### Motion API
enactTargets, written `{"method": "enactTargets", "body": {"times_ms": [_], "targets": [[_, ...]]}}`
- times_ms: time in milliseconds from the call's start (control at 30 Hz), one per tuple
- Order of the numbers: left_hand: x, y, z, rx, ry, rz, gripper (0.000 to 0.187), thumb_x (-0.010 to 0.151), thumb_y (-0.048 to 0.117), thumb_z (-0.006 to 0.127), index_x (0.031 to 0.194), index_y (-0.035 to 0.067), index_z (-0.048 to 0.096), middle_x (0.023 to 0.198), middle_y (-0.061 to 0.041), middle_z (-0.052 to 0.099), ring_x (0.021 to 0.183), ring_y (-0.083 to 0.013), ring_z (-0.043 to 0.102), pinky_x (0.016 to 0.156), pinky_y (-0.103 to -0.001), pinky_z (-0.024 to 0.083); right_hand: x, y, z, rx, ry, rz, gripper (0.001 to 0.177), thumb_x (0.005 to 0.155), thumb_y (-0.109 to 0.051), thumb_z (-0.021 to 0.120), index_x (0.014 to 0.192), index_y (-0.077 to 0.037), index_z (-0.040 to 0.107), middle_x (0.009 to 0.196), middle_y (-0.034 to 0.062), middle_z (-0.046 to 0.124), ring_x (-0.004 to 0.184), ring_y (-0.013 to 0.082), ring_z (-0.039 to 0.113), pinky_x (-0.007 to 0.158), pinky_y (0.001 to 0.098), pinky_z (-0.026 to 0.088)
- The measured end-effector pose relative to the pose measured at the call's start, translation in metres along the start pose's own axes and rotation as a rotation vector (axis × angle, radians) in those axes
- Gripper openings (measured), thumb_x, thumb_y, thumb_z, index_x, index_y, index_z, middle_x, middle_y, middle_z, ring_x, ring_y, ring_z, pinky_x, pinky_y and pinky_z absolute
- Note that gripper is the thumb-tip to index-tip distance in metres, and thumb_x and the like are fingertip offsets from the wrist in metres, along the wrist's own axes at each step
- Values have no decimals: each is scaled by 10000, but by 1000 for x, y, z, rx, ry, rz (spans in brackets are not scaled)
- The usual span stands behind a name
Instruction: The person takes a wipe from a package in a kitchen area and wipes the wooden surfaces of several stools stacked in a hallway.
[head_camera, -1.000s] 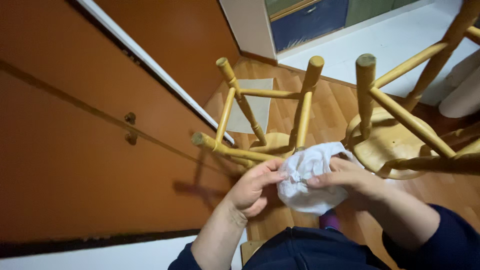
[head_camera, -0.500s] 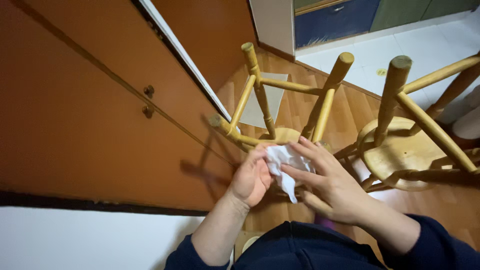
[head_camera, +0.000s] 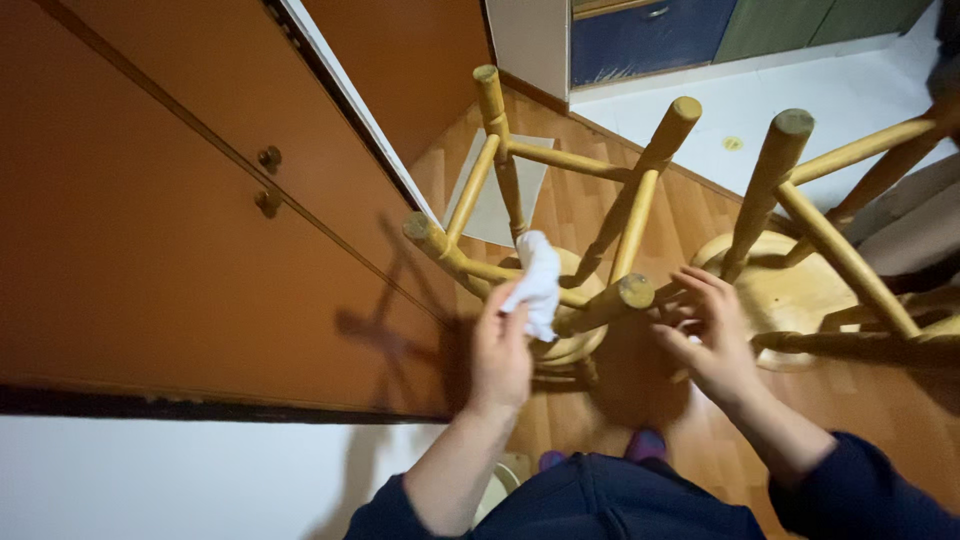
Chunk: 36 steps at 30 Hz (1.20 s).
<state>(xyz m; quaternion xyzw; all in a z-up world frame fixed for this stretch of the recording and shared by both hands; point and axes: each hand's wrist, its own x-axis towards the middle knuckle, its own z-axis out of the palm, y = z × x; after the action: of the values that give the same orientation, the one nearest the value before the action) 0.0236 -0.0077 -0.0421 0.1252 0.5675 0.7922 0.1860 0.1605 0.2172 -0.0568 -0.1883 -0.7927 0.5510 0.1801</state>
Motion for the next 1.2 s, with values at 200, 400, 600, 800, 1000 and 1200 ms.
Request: {"method": "enactTargets", "body": {"times_ms": [200, 400, 600, 800, 1000, 1200], "targets": [[-5, -66, 64, 409, -187, 477, 324, 951, 173, 767, 1166, 22, 578, 1433, -213, 524, 1185, -256, 603, 1036, -354, 498, 49, 19, 17, -570, 13, -762, 1003, 622, -202, 904, 1492, -76, 421, 1512, 236, 389, 1279, 412, 523, 1004, 431, 487], [3, -49, 102, 184, -40, 374, 720, 886, 349, 767, 1377, -15, 385, 1381, -204, 538, 1238, -246, 570, 1005, -381, 511, 75, 93, 40, -62, -479, 64, 796, 806, -103, 738, 1535, -126, 420, 1059, 143, 734, 885, 228, 700, 831, 401, 581], [-2, -79, 111, 596, 204, 465, 467, 1180, 407, 403, 1362, 35, 619, 1322, -126, 666, 1223, -240, 646, 1091, -357, 510, 60, 78, 48, -118, -404, -317, 286, 969, -65, 560, 1236, -83, 660, 1195, 111, 702, 1104, 269, 689, 949, 368, 556], [-14, -117, 110, 91, 374, 319, 618, 1107, 444, 296, 1426, -32, 527, 1364, -181, 612, 1236, -270, 597, 1043, -384, 475, 43, 16, 48, -234, -380, -235, 435, 841, -155, 734, 1239, -44, 600, 1411, 196, 513, 1139, 411, 622, 913, 447, 531], [10, -66, 116, 128, 502, 233, 550, 1091, 420, 387, 1281, -33, 636, 1324, -184, 664, 1209, -271, 615, 1041, -357, 467, 67, 86, 62, -682, -532, -255, 143, 934, -88, 651, 1063, -70, 708, 1082, 178, 732, 1069, 342, 736, 919, 423, 589], [20, -21, 100, 715, 25, 228, 469, 1087, 386, 446, 1050, 30, 749, 914, -83, 757, 865, -209, 729, 792, -339, 557, 75, 89, 71, -245, -354, -607, 252, 812, -102, 723, 1047, -53, 646, 985, 157, 686, 905, 345, 683, 741, 395, 562]]}}
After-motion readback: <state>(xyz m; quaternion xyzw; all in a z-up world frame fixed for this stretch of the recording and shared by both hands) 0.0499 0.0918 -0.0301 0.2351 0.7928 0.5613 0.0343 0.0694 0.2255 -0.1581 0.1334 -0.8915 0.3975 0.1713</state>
